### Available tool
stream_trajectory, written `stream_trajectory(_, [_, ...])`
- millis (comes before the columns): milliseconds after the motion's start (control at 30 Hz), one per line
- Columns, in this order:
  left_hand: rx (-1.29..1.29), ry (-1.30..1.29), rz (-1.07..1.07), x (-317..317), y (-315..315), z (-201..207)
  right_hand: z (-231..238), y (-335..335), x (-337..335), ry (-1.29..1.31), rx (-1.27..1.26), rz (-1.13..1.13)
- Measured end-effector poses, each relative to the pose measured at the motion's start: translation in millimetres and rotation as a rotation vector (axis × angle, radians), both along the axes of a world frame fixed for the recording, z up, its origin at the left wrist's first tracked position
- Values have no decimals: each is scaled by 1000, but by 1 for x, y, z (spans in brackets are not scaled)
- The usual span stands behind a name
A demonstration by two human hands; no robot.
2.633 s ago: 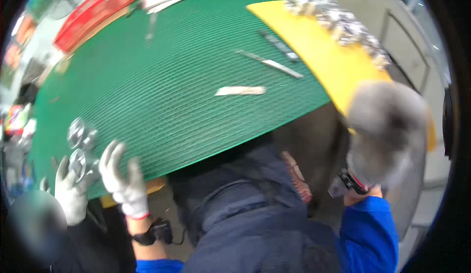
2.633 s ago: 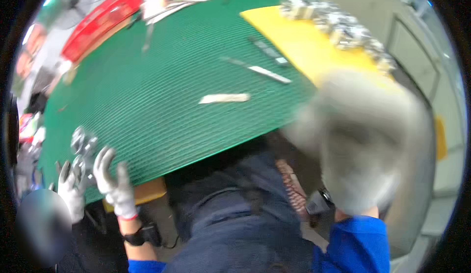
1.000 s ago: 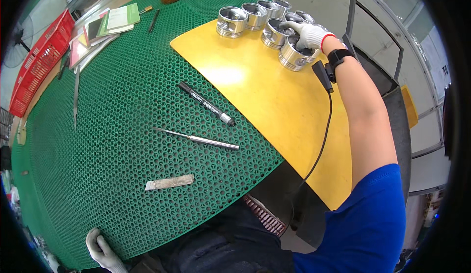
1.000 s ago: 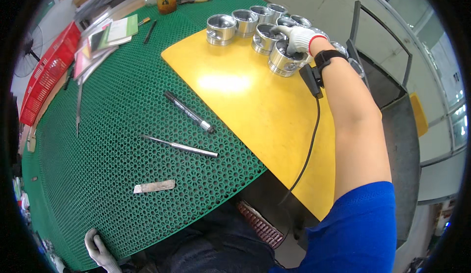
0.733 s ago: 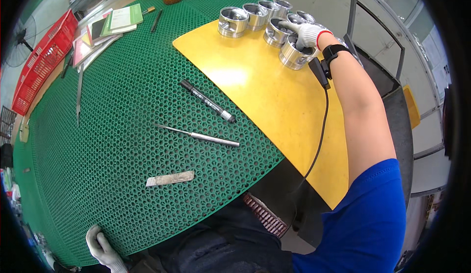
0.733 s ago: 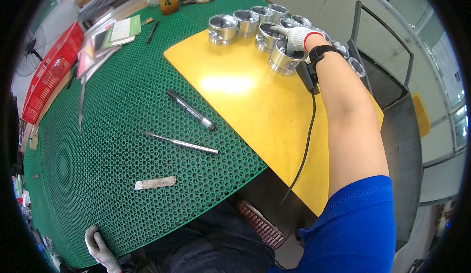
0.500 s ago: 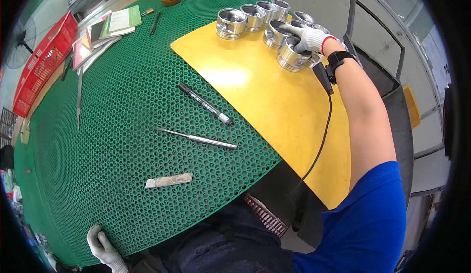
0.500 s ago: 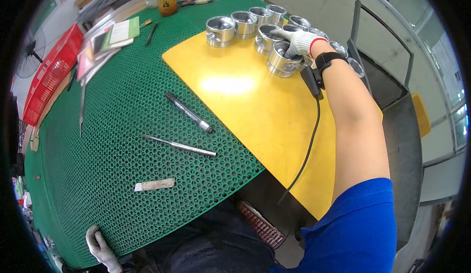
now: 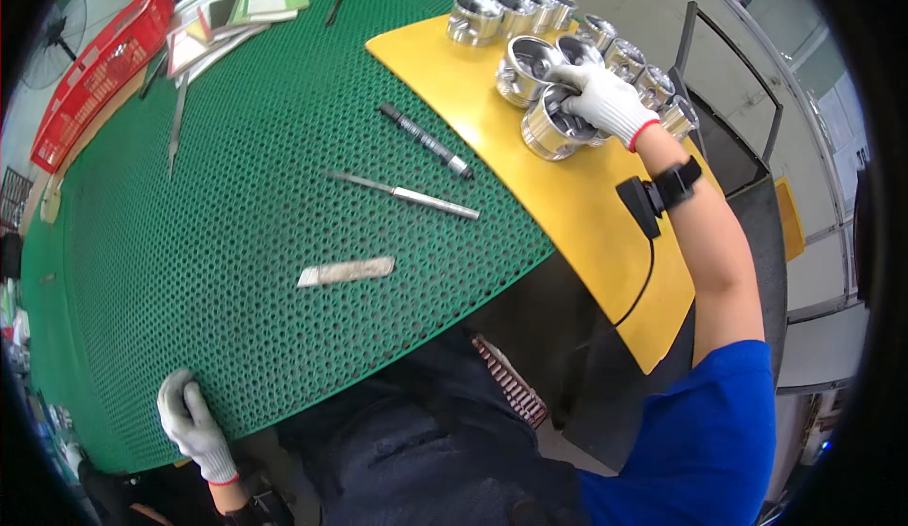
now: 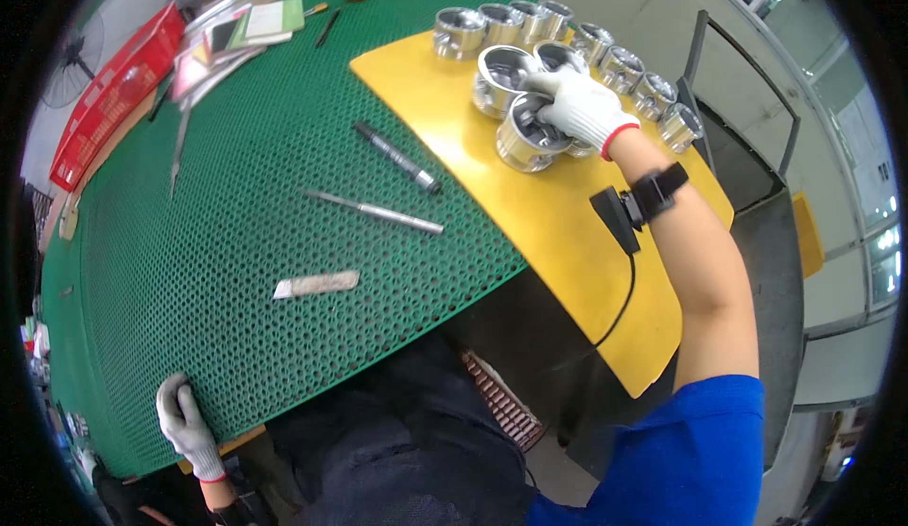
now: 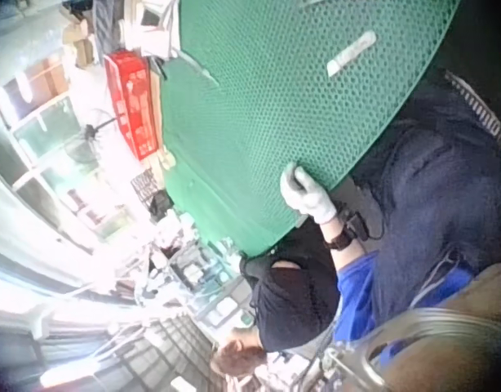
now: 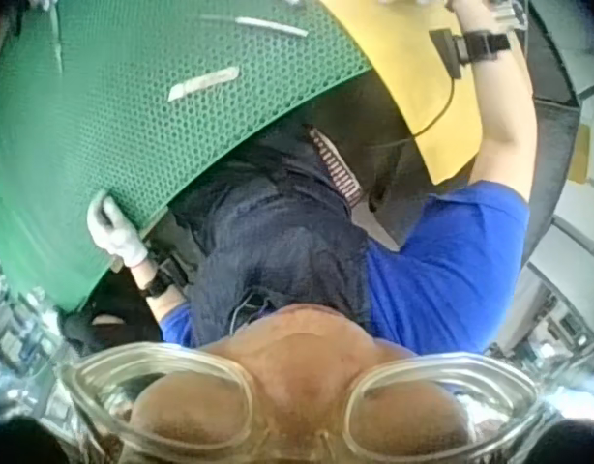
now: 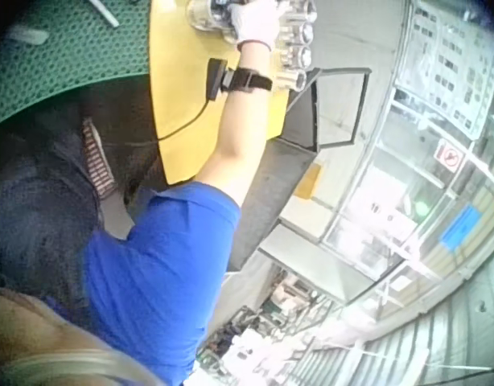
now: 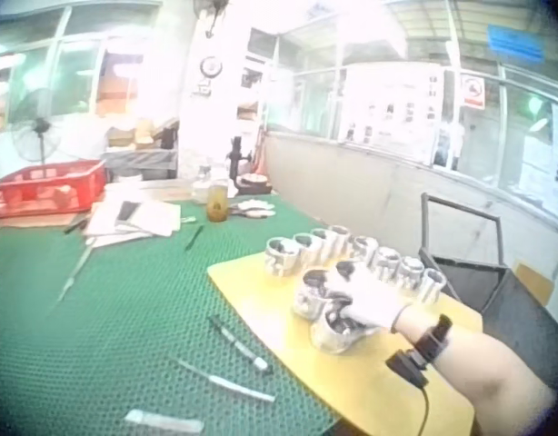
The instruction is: Inspecting and marking metal pistons at a workbench on a fabrication floor.
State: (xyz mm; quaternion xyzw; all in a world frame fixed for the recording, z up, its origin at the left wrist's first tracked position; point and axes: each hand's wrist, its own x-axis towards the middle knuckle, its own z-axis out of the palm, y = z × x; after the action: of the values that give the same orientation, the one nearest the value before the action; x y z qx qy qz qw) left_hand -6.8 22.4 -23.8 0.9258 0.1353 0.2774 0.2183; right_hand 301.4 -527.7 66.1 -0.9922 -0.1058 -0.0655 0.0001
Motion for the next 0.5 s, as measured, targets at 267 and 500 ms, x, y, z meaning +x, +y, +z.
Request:
stream_trajectory(267, [33,-117,-100,-10,-7,6,32,194,-81,-81,89,818])
stream_trajectory(500, [-14,-225,-159,-12,-7,10,-2,348,-109,19,70,1073])
